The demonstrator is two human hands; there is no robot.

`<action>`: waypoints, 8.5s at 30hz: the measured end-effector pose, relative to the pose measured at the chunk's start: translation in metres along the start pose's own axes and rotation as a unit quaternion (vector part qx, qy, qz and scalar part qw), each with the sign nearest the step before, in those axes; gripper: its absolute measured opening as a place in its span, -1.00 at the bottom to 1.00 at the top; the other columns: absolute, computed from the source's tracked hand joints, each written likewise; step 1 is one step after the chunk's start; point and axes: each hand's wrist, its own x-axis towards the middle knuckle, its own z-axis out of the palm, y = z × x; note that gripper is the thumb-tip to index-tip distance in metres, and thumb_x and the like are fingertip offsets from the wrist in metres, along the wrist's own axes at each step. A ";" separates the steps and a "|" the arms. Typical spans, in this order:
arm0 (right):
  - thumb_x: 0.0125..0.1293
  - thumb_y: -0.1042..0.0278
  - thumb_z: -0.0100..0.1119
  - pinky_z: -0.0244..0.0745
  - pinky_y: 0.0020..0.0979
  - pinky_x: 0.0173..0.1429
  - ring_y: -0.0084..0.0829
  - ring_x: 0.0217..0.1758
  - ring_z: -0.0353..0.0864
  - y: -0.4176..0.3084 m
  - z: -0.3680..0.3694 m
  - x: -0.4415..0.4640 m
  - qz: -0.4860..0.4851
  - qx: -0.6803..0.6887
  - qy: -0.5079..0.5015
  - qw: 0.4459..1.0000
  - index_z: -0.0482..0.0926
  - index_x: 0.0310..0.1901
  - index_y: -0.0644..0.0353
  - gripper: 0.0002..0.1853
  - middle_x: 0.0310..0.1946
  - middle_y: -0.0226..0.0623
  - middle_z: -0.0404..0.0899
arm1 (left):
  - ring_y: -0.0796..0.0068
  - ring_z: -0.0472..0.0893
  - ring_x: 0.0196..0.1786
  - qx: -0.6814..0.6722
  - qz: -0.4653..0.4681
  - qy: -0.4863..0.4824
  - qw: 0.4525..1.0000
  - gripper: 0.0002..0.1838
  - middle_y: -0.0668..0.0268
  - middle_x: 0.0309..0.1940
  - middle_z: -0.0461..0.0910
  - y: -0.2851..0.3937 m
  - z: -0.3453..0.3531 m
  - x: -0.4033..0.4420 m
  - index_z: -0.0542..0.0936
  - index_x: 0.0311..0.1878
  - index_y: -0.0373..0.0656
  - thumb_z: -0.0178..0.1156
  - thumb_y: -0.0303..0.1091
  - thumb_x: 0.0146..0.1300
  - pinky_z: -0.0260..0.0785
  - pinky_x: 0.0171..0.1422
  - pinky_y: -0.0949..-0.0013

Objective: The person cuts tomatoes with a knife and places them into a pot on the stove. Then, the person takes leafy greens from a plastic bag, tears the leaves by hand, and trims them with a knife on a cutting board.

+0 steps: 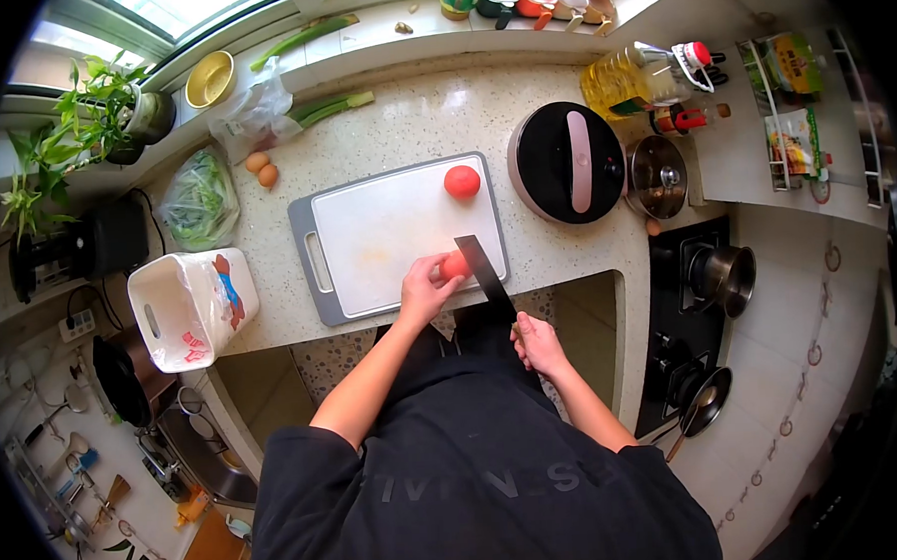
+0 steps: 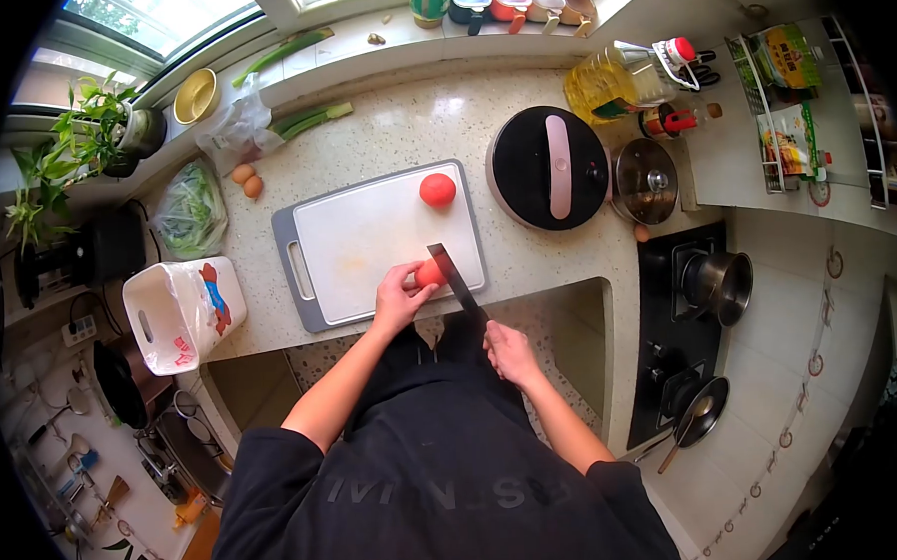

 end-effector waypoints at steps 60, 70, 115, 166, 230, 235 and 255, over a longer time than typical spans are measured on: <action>0.61 -0.41 -0.19 0.27 -0.55 -0.69 -0.66 -0.77 0.29 -0.020 -0.003 -0.001 0.023 0.073 0.013 0.997 0.48 -0.32 0.19 -0.29 -0.70 -0.48 0.37 | 0.09 0.70 0.19 -0.389 -0.256 0.064 0.882 -0.29 -0.06 0.20 0.62 -0.014 -0.011 -0.009 0.03 0.70 0.12 0.10 -0.11 0.65 0.64 0.25 0.13; 0.60 -0.43 -0.18 0.26 -0.55 -0.69 -0.67 -0.77 0.29 -0.016 -0.002 0.003 0.025 0.071 0.011 0.997 0.47 -0.33 0.19 -0.28 -0.71 -0.49 0.37 | 0.38 0.77 -0.11 0.041 -0.122 -0.005 0.992 -0.17 0.13 0.28 0.47 -0.029 -0.033 -0.028 0.25 0.66 0.15 0.42 -0.28 0.40 0.68 0.05 0.31; 0.62 -0.33 -0.06 0.32 -0.46 -0.62 -0.60 -0.72 0.42 0.002 0.024 0.038 -0.090 -0.102 0.032 0.990 0.55 -0.37 0.19 -0.33 -0.71 -0.45 0.44 | 0.39 0.70 0.14 -0.245 -0.214 0.037 0.945 -0.38 0.17 0.14 0.66 -0.015 -0.014 0.024 0.38 0.52 -0.23 0.34 -0.27 0.50 0.65 0.13 0.33; 0.64 -0.15 0.02 0.52 -0.29 -0.33 -0.33 -0.51 0.68 0.001 0.027 0.046 -0.094 -0.162 0.047 0.981 0.60 -0.37 0.26 -0.41 -0.63 -0.23 0.58 | 0.47 0.69 0.10 -0.232 -0.221 0.044 0.946 -0.43 0.24 0.09 0.68 -0.011 -0.011 0.023 0.47 0.44 -0.29 0.38 -0.29 0.47 0.62 0.08 0.43; 0.64 -0.34 -0.15 0.25 -0.51 -0.71 -0.62 -0.79 0.31 -0.019 -0.006 0.014 0.027 -0.025 -0.017 0.999 0.50 -0.33 0.19 -0.32 -0.72 -0.45 0.38 | 0.23 0.76 0.06 -0.040 -0.070 -0.003 0.997 -0.41 0.07 0.12 0.65 -0.012 0.002 0.012 0.67 0.15 -0.31 0.63 -0.19 0.13 0.70 0.17 0.25; 0.64 -0.34 -0.15 0.26 -0.51 -0.70 -0.62 -0.79 0.31 -0.020 -0.007 0.005 0.031 -0.030 -0.016 0.999 0.50 -0.33 0.19 -0.33 -0.72 -0.44 0.39 | 0.25 0.75 0.06 0.030 0.034 -0.017 0.999 -0.45 0.13 0.08 0.63 -0.005 0.000 0.001 0.67 0.14 -0.26 0.62 -0.22 0.14 0.72 0.18 0.26; 0.65 -0.31 -0.16 0.27 -0.52 -0.68 -0.64 -0.78 0.31 -0.005 -0.010 -0.020 0.051 -0.016 -0.001 0.999 0.51 -0.33 0.19 -0.34 -0.71 -0.46 0.38 | 0.24 0.74 0.10 0.101 0.109 -0.027 0.988 -0.36 0.12 0.14 0.58 -0.005 0.008 -0.016 0.62 0.22 -0.25 0.63 -0.29 0.07 0.73 0.20 0.26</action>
